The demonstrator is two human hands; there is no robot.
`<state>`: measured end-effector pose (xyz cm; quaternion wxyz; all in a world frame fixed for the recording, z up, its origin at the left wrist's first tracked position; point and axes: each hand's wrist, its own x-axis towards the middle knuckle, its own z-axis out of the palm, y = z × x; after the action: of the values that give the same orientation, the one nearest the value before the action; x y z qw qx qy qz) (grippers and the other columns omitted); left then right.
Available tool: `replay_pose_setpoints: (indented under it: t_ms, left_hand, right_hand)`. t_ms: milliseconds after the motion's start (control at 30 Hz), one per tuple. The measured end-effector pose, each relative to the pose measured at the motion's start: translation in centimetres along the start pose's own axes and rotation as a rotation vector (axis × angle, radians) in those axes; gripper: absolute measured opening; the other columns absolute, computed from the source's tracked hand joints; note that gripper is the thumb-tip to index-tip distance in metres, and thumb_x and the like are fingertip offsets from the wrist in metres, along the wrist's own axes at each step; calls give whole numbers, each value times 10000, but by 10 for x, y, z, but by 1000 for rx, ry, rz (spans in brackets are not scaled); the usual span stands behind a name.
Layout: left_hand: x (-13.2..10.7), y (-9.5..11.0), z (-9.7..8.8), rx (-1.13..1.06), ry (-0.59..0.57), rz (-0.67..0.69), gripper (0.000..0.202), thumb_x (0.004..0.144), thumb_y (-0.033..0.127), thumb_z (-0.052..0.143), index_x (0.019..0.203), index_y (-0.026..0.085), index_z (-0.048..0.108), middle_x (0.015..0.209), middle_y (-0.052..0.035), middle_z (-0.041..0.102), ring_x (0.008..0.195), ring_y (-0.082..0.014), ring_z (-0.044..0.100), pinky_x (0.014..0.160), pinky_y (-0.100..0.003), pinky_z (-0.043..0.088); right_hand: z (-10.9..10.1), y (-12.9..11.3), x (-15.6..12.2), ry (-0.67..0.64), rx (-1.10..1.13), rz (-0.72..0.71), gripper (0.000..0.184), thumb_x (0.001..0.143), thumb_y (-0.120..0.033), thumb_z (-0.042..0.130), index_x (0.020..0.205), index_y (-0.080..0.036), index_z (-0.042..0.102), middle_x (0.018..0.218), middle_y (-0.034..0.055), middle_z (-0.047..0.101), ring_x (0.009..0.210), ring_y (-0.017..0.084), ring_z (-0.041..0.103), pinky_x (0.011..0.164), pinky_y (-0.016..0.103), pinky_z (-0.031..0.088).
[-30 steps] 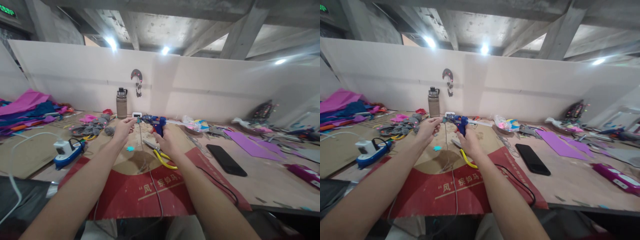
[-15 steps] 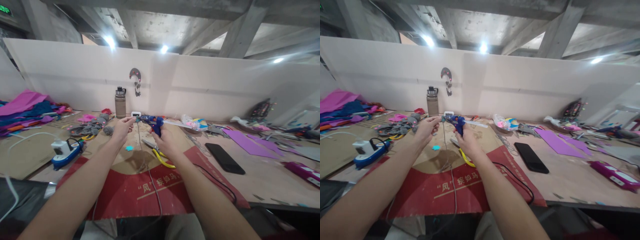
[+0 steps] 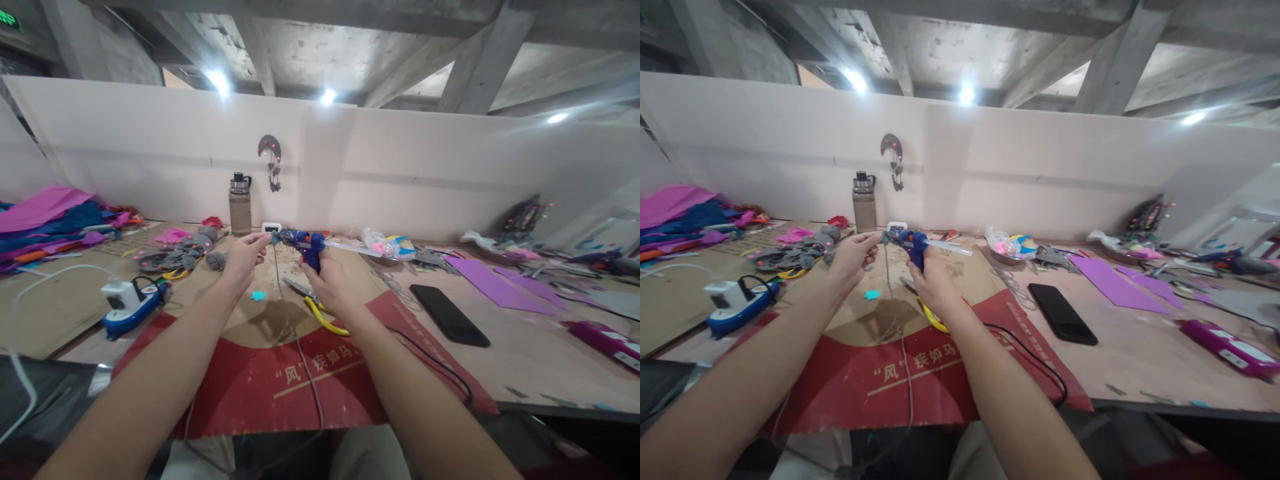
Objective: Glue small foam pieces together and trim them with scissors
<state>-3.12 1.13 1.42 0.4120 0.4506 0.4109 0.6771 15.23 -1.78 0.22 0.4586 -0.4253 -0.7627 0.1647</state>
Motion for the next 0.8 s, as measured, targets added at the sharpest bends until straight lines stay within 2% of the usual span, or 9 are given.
replay_pose_setpoints:
  t_ms: [567,800]
  left_hand:
    - [0,-1,0,0,-5,1,323,509,330,767,731,123,658,557,33,481,472,-37,375,398,-165,207]
    - [0,1,1,-4,11,0,347,499,331,772,751,118,663,542,39,477,464,-35,374,397,-167,211]
  right_hand:
    - [-1,-2,-1,15,14,-23,270,820,-301,465,1047,-165,521,939,80,635,817,188,579,746,287,426]
    - [-1,0,1,32,43,-31,255,802,-294,470,1018,-171,525,870,70,634,758,197,578,704,305,434]
